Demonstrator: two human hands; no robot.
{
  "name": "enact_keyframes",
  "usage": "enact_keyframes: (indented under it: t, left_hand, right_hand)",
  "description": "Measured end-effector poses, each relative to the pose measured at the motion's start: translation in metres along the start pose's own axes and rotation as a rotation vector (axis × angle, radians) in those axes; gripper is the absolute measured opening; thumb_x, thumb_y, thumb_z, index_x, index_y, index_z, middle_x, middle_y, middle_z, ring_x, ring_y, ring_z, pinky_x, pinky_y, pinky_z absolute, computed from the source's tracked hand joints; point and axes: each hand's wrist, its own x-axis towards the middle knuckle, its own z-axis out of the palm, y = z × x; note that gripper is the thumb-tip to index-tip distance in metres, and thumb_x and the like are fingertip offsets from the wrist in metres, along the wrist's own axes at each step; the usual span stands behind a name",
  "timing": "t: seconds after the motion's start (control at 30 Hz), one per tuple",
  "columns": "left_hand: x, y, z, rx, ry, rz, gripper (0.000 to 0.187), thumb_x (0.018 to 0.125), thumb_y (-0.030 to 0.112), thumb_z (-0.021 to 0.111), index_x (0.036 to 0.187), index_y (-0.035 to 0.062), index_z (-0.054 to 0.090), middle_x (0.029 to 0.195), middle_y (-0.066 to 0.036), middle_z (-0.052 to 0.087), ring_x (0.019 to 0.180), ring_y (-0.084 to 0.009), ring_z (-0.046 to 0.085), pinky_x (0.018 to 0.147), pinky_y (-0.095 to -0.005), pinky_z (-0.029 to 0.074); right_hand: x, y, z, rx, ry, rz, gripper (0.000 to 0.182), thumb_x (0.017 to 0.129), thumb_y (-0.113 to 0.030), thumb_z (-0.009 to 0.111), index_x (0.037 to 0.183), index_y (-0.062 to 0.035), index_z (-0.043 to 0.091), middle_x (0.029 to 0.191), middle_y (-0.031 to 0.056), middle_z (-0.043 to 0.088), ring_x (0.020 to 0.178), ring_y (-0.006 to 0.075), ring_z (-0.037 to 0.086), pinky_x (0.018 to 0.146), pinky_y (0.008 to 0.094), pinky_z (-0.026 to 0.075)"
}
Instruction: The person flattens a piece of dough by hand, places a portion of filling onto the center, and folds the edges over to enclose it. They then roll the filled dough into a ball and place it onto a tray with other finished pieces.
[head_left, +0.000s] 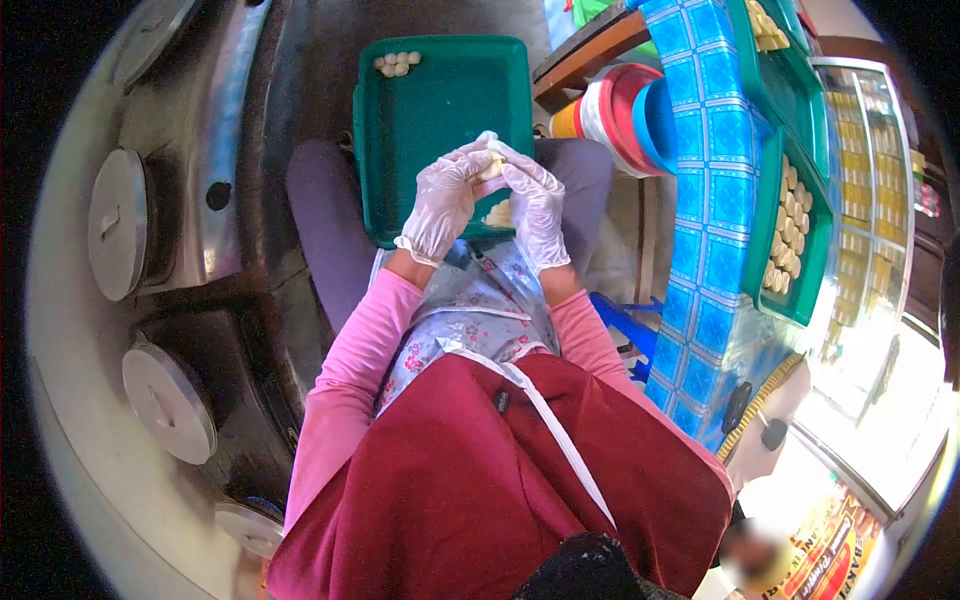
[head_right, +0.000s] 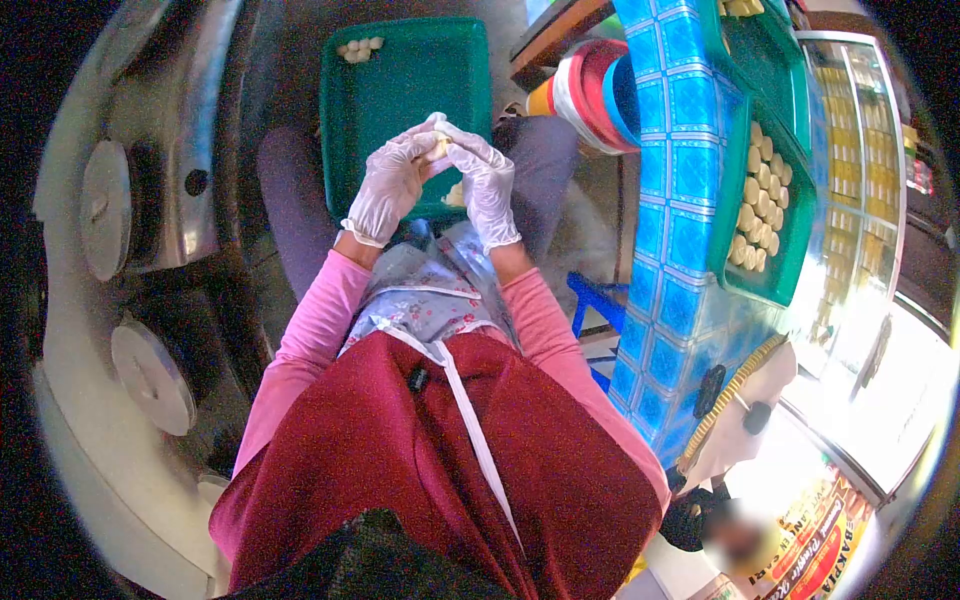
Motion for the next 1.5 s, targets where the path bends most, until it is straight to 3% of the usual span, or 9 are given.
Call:
enact_keyframes:
  t: [0.17,0.5,0.63,0.73,1.0,1.1,1.2,1.33,1.5]
  left_hand:
    - [-0.005,0.006,-0.003,0.142,-0.030,-0.125,0.034,0.095,0.012,0.069,0.126,-0.0011,0.063,0.112,-0.012,0.072,0.099,-0.0229,0.072,0.084,-0.0364,0.061]
    - [0.009,-0.009,-0.016,0.143,0.094,-0.124,0.025,0.096,0.010,0.066,0.118,-0.0007,0.067,0.113,-0.011,0.072,0.097,-0.0228,0.071,0.085,-0.0352,0.060]
    - [0.003,-0.010,-0.005,-0.043,-0.038,-0.105,0.027,0.097,0.008,0.062,0.122,-0.0032,0.064,0.117,-0.013,0.070,0.100,-0.0250,0.071,0.090,-0.0365,0.060]
    - [-0.008,0.007,0.010,-0.136,-0.140,-0.160,0.031,0.098,0.007,0.061,0.127,-0.0043,0.061,0.120,-0.015,0.069,0.103,-0.0264,0.070,0.093,-0.0375,0.060]
    - [-0.004,-0.003,-0.002,-0.074,-0.197,-0.120,0.029,0.096,0.007,0.065,0.123,-0.0032,0.064,0.114,-0.013,0.071,0.100,-0.0223,0.070,0.091,-0.0362,0.057]
    - [0.001,-0.013,-0.009,-0.066,-0.149,-0.073,0.026,0.096,0.007,0.065,0.121,-0.0032,0.064,0.113,-0.012,0.070,0.101,-0.0213,0.069,0.091,-0.0368,0.057]
    - [0.007,-0.016,-0.010,-0.055,-0.117,-0.084,0.024,0.097,0.007,0.065,0.118,-0.0040,0.064,0.112,-0.013,0.070,0.099,-0.0219,0.069,0.091,-0.0378,0.057]
    - [0.005,-0.015,-0.008,0.022,-0.097,-0.020,0.024,0.095,0.004,0.065,0.117,-0.0042,0.063,0.111,-0.013,0.070,0.097,-0.0226,0.070,0.093,-0.0378,0.058]
    - [-0.007,-0.009,0.013,0.195,0.042,0.096,0.032,0.094,0.001,0.063,0.124,-0.0063,0.060,0.114,-0.014,0.068,0.101,-0.0235,0.069,0.095,-0.0364,0.057]
  right_hand:
    - [0.009,0.003,0.000,0.177,0.098,0.036,0.014,0.094,-0.005,0.065,0.105,0.0020,0.072,0.105,0.0073,0.074,0.091,0.0141,0.069,0.086,0.0292,0.054]
    - [-0.009,-0.033,-0.004,-1.208,-0.110,-0.851,0.022,0.086,-0.007,0.070,0.107,-0.0067,0.075,0.111,0.0111,0.069,0.108,0.0245,0.062,0.095,0.0394,0.049]
    - [-0.015,-0.025,-0.010,-0.689,-0.018,-0.529,0.032,0.088,-0.005,0.061,0.118,-0.0034,0.072,0.123,0.0128,0.069,0.110,0.0239,0.063,0.094,0.0359,0.050]
    - [-0.012,-0.016,-0.003,0.151,0.202,-0.200,0.032,0.091,-0.003,0.058,0.120,0.0004,0.071,0.132,0.0150,0.066,0.115,0.0218,0.064,0.097,0.0318,0.049]
    - [-0.011,-0.007,0.002,0.089,0.037,-0.059,0.032,0.088,0.001,0.068,0.120,0.0000,0.073,0.126,0.0111,0.070,0.117,0.0194,0.062,0.102,0.0312,0.047]
    - [-0.014,-0.021,0.006,-0.580,0.067,-0.370,0.026,0.088,-0.001,0.069,0.113,-0.0032,0.076,0.119,0.0085,0.072,0.112,0.0193,0.063,0.099,0.0320,0.048]
    - [-0.011,-0.024,0.000,-0.753,0.003,-0.512,0.022,0.088,-0.004,0.070,0.109,-0.0052,0.078,0.116,0.0075,0.073,0.109,0.0199,0.064,0.097,0.0335,0.050]
    - [0.001,-0.003,-0.004,0.353,0.037,0.091,0.022,0.087,-0.001,0.070,0.109,-0.0002,0.074,0.116,0.0106,0.072,0.104,0.0216,0.067,0.095,0.0340,0.052]
    - [0.001,0.024,-0.001,0.390,0.149,0.093,0.025,0.094,-0.009,0.068,0.118,-0.0014,0.071,0.115,0.0113,0.071,0.106,0.0226,0.066,0.094,0.0336,0.051]
